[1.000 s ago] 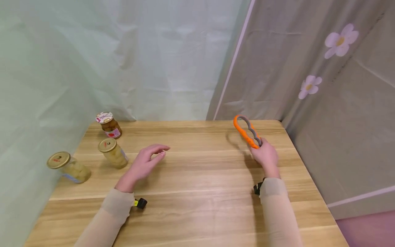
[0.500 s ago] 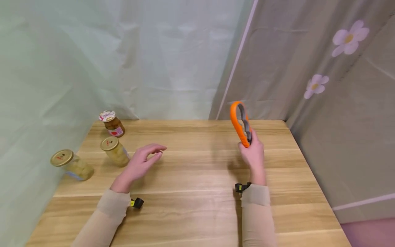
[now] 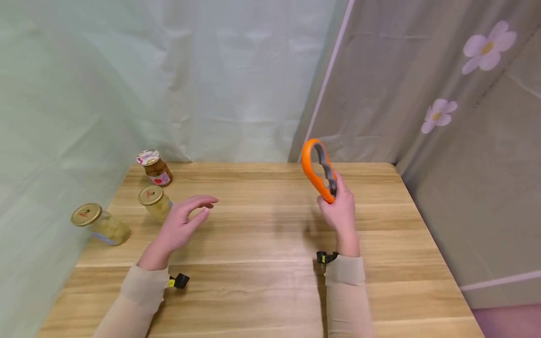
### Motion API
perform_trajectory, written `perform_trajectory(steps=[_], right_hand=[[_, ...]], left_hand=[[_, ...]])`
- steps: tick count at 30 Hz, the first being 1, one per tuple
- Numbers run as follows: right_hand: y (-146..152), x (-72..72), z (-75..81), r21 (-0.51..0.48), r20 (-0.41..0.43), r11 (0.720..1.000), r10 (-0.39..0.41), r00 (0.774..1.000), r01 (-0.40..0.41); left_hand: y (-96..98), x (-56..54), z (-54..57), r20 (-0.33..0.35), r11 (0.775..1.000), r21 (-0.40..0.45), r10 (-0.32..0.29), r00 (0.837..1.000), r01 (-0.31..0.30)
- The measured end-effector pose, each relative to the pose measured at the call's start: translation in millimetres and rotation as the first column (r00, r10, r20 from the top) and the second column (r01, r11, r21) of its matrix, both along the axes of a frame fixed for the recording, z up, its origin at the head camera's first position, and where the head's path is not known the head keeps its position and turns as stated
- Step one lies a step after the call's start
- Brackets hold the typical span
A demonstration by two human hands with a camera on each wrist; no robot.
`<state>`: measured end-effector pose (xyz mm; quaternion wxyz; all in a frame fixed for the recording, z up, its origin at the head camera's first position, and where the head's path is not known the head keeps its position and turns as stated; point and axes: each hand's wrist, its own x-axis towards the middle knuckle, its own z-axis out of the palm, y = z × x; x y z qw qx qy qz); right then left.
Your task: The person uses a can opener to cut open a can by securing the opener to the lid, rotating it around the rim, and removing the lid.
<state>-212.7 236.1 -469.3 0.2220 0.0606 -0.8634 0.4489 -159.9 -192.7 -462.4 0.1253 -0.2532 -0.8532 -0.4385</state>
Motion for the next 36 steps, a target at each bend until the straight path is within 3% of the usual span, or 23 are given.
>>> perform_trajectory(steps=[3, 6, 9, 12, 15, 17, 19, 25, 33, 36], right_hand=[[-5.4, 1.4, 2.5, 0.006, -0.021, 1.000, 0.027, 0.999, -0.027], [-10.5, 2.3, 4.9, 0.014, -0.036, 0.999, 0.050, 0.998, -0.049], [-13.9, 1.6, 8.0, 0.032, -0.040, 0.997, 0.072, 0.997, -0.071], [-16.8, 2.0, 10.2, 0.041, -0.033, 0.995, 0.092, 0.995, -0.091], [-18.8, 3.9, 11.9, 0.038, -0.027, 0.993, 0.112, 0.993, -0.111], [-19.1, 5.4, 12.0, 0.032, -0.027, 0.993, 0.118, 0.993, -0.117], [-18.7, 7.3, 10.8, 0.022, -0.028, 0.993, 0.117, 0.993, -0.117], [-17.3, 15.0, 1.8, 0.007, -0.021, 0.996, 0.092, 0.996, -0.092], [-31.5, 12.6, -0.1, -0.002, -0.014, 0.990, 0.144, 0.989, -0.144], [-35.9, 13.5, -1.3, -0.021, -0.007, 0.988, 0.150, 0.989, -0.150]], left_hand=[[-8.1, 5.0, 3.4, -0.072, 0.999, 0.042, 0.018, 0.997, -0.015], [-16.8, 8.1, 8.0, -0.177, 0.993, 0.116, 0.050, 0.983, -0.029], [-25.1, 9.1, 15.4, -0.280, 0.974, 0.218, 0.118, 0.953, -0.056], [-33.8, 9.4, 22.2, -0.352, 0.941, 0.323, 0.215, 0.911, -0.097], [-43.8, 8.9, 24.7, -0.372, 0.908, 0.388, 0.310, 0.875, -0.157], [-50.7, 7.3, 23.6, -0.362, 0.895, 0.402, 0.348, 0.865, -0.192], [-57.5, 5.6, 20.9, -0.341, 0.892, 0.400, 0.359, 0.869, -0.211], [-74.6, 2.1, 1.1, -0.238, 0.868, 0.447, 0.349, 0.906, -0.217], [-99.6, -3.1, -32.1, -0.091, 0.829, 0.521, 0.291, 0.952, -0.203], [-106.8, -0.5, -40.7, -0.001, 0.810, 0.547, 0.254, 0.967, -0.213]])
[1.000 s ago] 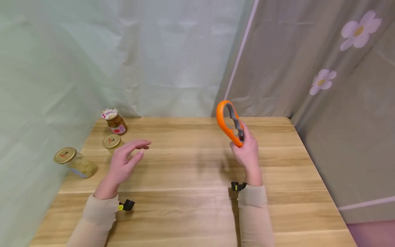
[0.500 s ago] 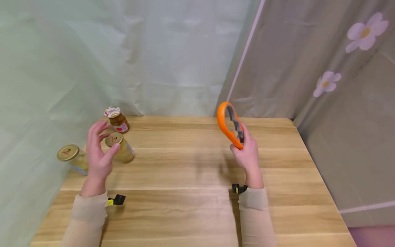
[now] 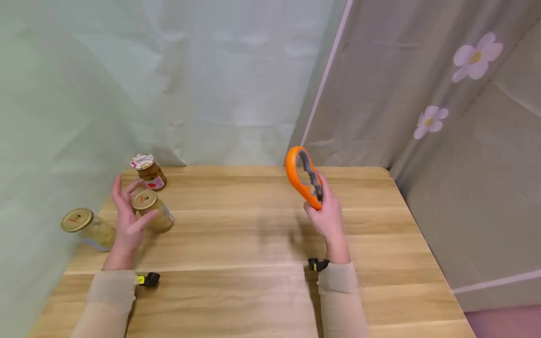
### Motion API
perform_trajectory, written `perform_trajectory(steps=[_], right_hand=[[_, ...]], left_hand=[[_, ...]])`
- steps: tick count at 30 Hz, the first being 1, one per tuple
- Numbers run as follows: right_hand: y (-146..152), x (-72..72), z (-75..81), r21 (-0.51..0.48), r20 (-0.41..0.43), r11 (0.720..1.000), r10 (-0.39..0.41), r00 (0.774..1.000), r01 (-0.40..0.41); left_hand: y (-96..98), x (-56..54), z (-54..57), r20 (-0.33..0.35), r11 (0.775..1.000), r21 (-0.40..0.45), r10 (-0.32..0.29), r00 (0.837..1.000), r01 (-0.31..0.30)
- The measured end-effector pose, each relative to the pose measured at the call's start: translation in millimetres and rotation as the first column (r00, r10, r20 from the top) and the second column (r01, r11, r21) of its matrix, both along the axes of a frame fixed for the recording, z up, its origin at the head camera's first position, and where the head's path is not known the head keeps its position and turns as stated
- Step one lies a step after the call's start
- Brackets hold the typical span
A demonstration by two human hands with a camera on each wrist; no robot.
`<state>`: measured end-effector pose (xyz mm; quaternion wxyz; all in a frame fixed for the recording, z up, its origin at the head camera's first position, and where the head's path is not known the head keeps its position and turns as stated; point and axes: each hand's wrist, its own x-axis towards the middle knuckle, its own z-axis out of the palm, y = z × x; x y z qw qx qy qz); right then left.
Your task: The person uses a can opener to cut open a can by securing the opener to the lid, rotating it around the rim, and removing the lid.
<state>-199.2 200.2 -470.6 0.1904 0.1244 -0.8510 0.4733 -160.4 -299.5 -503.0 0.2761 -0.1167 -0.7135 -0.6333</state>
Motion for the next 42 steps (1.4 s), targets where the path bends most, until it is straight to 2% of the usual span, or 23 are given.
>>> perform_trajectory(steps=[5, 10, 16, 23, 27, 34, 38, 42], right_hand=[[4.9, 0.5, 3.1, -0.014, 0.008, 1.000, -0.028, 1.000, 0.028], [10.5, -2.2, 5.9, -0.017, -0.006, 0.999, -0.036, 0.999, 0.036], [5.8, -2.7, 5.5, -0.030, -0.007, 0.999, -0.014, 1.000, 0.014], [6.6, 0.3, 10.2, -0.066, -0.046, 0.997, -0.038, 0.998, 0.034], [8.0, 2.4, 12.6, -0.071, -0.049, 0.997, -0.039, 0.998, 0.036], [9.9, 2.4, 15.9, -0.046, -0.036, 0.999, -0.023, 0.999, 0.021], [12.8, 2.9, 15.1, -0.014, -0.063, 1.000, -0.014, 0.998, 0.013], [14.9, 4.4, 14.7, 0.067, -0.093, 0.998, -0.007, 0.996, 0.014]], left_hand=[[3.7, 1.7, -12.2, 0.159, 0.995, 0.096, -0.047, 0.986, 0.032], [6.7, 3.4, -20.1, 0.248, 0.992, 0.114, -0.083, 0.965, 0.056], [-4.1, 3.6, -20.5, 0.241, 0.986, 0.131, -0.129, 0.962, 0.099], [-7.1, 0.9, -28.4, 0.234, 0.987, 0.075, -0.158, 0.959, 0.144], [-7.0, -1.9, -35.1, 0.215, 0.989, 0.044, -0.149, 0.965, 0.143], [-7.3, -1.1, -40.5, 0.214, 0.995, 0.018, -0.099, 0.972, 0.098], [-5.4, 0.9, -37.6, 0.258, 0.996, -0.064, -0.042, 0.965, 0.061], [-4.5, 0.7, -33.5, 0.308, 0.988, -0.152, 0.026, 0.951, 0.023]])
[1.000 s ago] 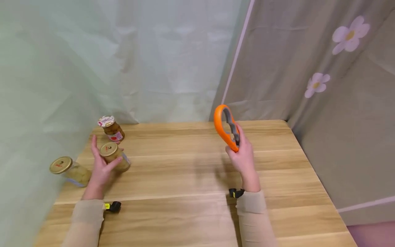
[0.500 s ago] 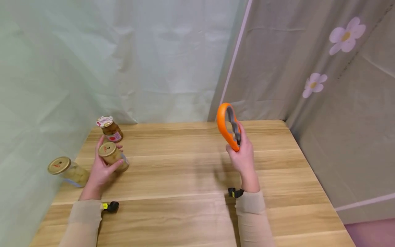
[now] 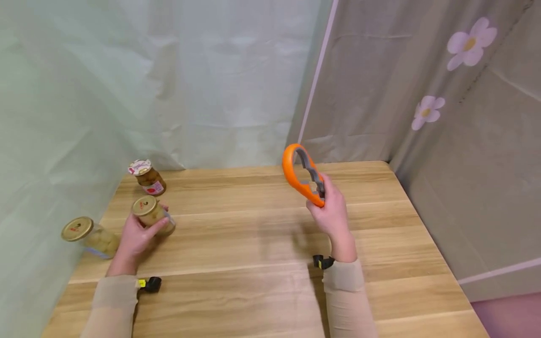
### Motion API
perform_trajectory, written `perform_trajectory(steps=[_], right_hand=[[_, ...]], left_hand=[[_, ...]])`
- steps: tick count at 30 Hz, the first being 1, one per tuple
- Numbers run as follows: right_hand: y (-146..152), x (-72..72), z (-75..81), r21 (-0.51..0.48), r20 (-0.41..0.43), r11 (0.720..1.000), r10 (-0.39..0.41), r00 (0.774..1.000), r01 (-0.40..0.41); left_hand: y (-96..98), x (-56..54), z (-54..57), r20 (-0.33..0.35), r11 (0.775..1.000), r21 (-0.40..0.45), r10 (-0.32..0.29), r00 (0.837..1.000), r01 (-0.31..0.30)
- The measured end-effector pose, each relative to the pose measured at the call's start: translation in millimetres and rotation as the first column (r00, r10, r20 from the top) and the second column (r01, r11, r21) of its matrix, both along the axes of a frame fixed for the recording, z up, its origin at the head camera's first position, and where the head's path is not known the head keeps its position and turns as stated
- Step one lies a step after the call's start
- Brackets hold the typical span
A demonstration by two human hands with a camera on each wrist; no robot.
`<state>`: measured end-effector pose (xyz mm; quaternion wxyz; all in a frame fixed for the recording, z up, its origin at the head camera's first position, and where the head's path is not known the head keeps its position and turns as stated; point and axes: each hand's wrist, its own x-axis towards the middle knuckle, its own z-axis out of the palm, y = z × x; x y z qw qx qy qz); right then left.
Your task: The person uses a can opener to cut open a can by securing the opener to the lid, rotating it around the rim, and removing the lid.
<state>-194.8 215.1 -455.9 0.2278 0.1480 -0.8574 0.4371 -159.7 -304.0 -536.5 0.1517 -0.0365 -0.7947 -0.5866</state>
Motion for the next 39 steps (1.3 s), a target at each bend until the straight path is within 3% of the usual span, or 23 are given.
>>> perform_trajectory(steps=[10, 17, 23, 29, 35, 39], right_hand=[[0.4, 3.7, 8.2, 0.202, 0.047, 0.979, 0.023, 0.999, -0.032], [-9.1, 8.3, 12.6, 0.261, 0.007, 0.961, 0.097, 0.995, -0.095], [-23.7, 10.5, 16.6, 0.272, 0.049, 0.946, 0.166, 0.985, -0.173], [-22.3, 15.0, 27.7, 0.253, 0.048, 0.954, 0.153, 0.987, -0.160], [-11.9, 22.2, 34.2, 0.274, 0.044, 0.952, 0.129, 0.991, -0.136], [-11.3, 26.2, 39.9, 0.320, 0.020, 0.939, 0.128, 0.992, -0.128]], left_hand=[[3.8, 0.1, 1.5, 0.105, 0.998, -0.047, 0.038, 0.994, -0.033], [26.4, -0.1, 1.8, 0.104, 0.985, -0.166, -0.025, 0.994, 0.043], [64.2, -7.4, 27.5, 0.040, 0.989, -0.121, -0.087, 0.995, 0.091], [117.6, -23.3, 55.3, -0.066, 0.989, -0.024, -0.147, 0.987, 0.146], [167.0, -26.3, 67.2, -0.131, 0.974, 0.042, -0.215, 0.968, 0.222], [197.2, -27.4, 68.2, -0.169, 0.966, 0.037, -0.246, 0.954, 0.255]])
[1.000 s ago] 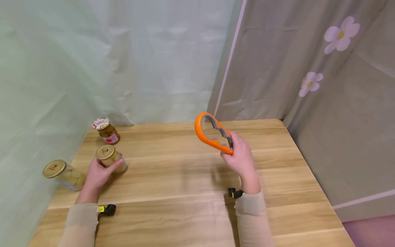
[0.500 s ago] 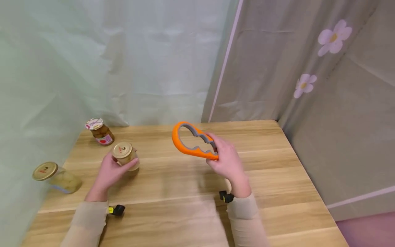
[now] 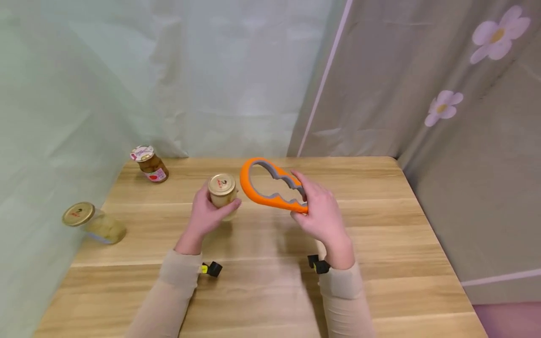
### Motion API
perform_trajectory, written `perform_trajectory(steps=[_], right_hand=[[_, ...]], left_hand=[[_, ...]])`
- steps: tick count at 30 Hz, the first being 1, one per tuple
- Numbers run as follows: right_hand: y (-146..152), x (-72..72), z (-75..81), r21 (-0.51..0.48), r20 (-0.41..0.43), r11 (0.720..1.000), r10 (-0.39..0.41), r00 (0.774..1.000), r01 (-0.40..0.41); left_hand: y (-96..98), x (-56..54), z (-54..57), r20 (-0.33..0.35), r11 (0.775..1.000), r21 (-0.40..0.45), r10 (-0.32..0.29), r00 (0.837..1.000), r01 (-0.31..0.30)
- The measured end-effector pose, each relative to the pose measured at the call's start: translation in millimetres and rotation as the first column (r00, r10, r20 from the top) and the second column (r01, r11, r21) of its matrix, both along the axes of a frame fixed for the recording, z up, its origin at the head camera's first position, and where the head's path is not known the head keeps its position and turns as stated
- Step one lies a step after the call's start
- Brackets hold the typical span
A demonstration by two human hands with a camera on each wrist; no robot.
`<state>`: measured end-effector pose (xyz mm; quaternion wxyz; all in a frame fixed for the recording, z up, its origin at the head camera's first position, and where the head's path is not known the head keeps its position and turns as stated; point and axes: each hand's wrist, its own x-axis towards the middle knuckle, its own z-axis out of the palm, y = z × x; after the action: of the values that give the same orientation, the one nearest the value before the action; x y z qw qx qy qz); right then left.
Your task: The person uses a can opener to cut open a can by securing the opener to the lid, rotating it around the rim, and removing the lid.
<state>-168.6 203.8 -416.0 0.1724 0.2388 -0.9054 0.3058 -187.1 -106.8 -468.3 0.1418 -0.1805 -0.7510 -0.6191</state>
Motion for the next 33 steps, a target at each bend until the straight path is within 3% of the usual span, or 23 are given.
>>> perform_trajectory(steps=[8, 14, 18, 22, 33], right_hand=[[-5.0, 9.1, 6.3, 0.132, 0.001, 0.991, -0.036, 0.999, 0.035], [-10.7, 12.5, 8.0, 0.180, 0.029, 0.983, -0.041, 0.999, 0.035], [-13.1, 13.3, 9.1, 0.199, 0.039, 0.979, -0.042, 0.998, 0.033], [-13.9, 14.0, 11.0, 0.221, 0.043, 0.975, -0.043, 0.998, 0.033], [-11.3, 15.4, 11.2, 0.271, 0.075, 0.962, -0.056, 0.996, 0.034]], left_hand=[[48.2, -2.8, -13.5, -0.151, 0.997, -0.036, -0.066, 0.986, 0.062], [69.0, 5.0, -21.8, -0.066, 0.981, 0.030, -0.188, 0.980, 0.190], [77.0, 7.9, -23.2, -0.070, 0.974, 0.006, -0.224, 0.972, 0.225], [79.4, 10.8, -23.1, -0.098, 0.969, -0.010, -0.247, 0.964, 0.247], [86.2, 15.6, -16.3, -0.120, 0.969, 0.005, -0.245, 0.962, 0.247]])
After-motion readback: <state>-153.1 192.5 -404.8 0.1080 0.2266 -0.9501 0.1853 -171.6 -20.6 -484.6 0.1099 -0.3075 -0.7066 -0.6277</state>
